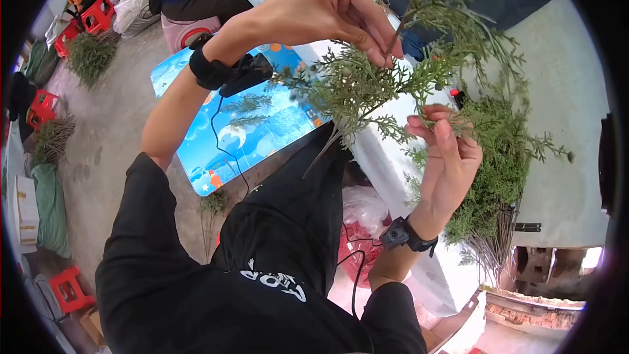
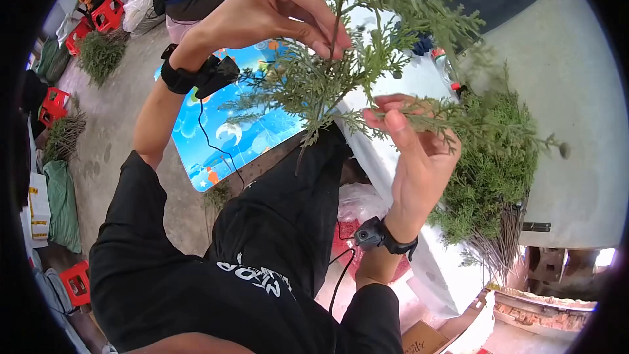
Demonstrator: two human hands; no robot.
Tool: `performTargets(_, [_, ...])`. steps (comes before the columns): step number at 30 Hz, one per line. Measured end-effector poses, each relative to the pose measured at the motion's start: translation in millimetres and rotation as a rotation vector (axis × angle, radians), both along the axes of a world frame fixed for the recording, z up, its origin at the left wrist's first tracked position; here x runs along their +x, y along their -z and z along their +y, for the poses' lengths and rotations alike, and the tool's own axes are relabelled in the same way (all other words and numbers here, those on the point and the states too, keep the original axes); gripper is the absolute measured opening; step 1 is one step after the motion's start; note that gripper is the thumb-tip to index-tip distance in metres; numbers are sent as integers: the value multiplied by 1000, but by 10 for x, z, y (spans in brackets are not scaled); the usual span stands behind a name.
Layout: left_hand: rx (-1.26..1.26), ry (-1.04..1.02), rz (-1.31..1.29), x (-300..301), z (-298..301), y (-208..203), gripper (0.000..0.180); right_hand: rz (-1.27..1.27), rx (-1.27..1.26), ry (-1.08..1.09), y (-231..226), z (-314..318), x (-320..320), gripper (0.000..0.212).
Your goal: Sorting green plant branches, attaching identifying tags, and packing them into large white bags.
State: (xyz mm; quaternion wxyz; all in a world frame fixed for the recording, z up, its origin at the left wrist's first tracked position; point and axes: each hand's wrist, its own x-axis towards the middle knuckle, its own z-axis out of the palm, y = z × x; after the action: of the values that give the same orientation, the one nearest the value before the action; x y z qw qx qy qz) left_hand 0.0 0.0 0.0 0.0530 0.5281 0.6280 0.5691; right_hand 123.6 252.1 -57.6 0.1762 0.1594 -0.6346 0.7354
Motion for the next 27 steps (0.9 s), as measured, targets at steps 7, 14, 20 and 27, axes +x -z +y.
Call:
performTargets(7, [-288, -441, 133, 422, -166, -313, 12, -196, 230, 439, 350, 425, 123, 19])
performTargets(14, [-346, -581, -117, 672, -135, -380, 5, -95, 73, 432, 229, 413, 231, 13])
performTargets(20, [-163, -644, 202, 655, 193, -127, 13, 205, -51, 311, -156, -50, 146, 15])
performTargets(27, [-143, -855, 358, 972, 355, -28, 14, 166, -54, 309, -160, -438, -37, 15])
